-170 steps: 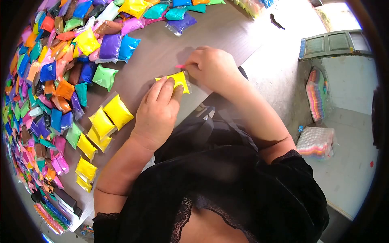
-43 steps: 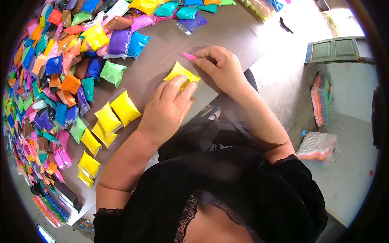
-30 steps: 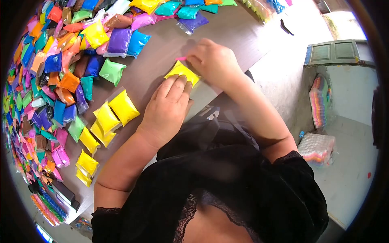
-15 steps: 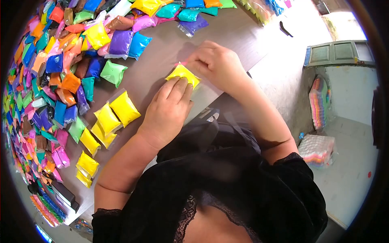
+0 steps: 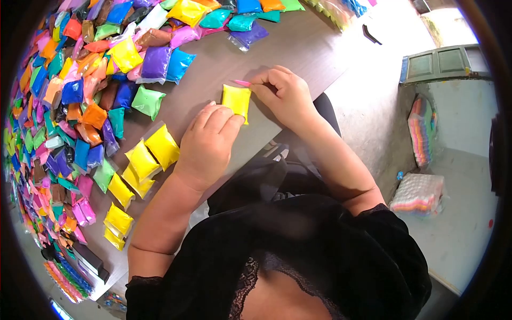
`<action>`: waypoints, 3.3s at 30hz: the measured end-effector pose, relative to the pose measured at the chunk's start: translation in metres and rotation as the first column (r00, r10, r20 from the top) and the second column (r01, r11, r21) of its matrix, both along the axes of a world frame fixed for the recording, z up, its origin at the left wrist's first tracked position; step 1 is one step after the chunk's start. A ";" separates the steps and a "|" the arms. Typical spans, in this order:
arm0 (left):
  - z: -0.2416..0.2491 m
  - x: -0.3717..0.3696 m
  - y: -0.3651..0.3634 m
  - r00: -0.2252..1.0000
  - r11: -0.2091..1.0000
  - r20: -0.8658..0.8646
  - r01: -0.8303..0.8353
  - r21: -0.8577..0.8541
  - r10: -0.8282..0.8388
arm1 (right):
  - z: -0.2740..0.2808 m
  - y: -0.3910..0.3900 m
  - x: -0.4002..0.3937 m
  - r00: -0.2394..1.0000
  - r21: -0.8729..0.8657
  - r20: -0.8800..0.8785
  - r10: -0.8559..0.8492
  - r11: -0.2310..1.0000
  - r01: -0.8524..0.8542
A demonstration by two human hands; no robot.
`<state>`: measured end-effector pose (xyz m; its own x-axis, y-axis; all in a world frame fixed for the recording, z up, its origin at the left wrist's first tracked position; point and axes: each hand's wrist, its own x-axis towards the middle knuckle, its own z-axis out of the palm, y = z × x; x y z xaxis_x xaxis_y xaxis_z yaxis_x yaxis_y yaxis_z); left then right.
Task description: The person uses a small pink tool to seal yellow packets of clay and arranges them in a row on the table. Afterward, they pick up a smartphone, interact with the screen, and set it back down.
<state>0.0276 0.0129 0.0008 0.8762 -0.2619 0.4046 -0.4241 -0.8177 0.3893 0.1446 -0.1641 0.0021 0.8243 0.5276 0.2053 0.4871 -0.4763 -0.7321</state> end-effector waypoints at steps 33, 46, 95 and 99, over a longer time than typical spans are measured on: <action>-0.002 0.005 -0.008 1.000 1.000 -0.021 -0.015 0.021 0.016 | 0.008 0.028 0.045 0.907 -0.331 0.145 0.395 0.884 -0.332; -0.002 0.002 -0.012 0.999 1.000 -0.045 0.003 -0.012 -0.003 | 0.002 -0.009 0.001 0.996 0.011 0.057 0.062 0.998 -0.063; 0.000 0.001 -0.007 0.995 0.999 -0.102 -0.022 -0.040 0.018 | 0.003 -0.036 -0.005 0.995 -0.014 -0.074 -0.074 0.997 0.073; 0.002 -0.003 -0.002 0.993 0.999 -0.106 -0.045 -0.029 0.042 | 0.002 -0.033 -0.001 0.996 -0.105 -0.005 -0.090 0.991 0.089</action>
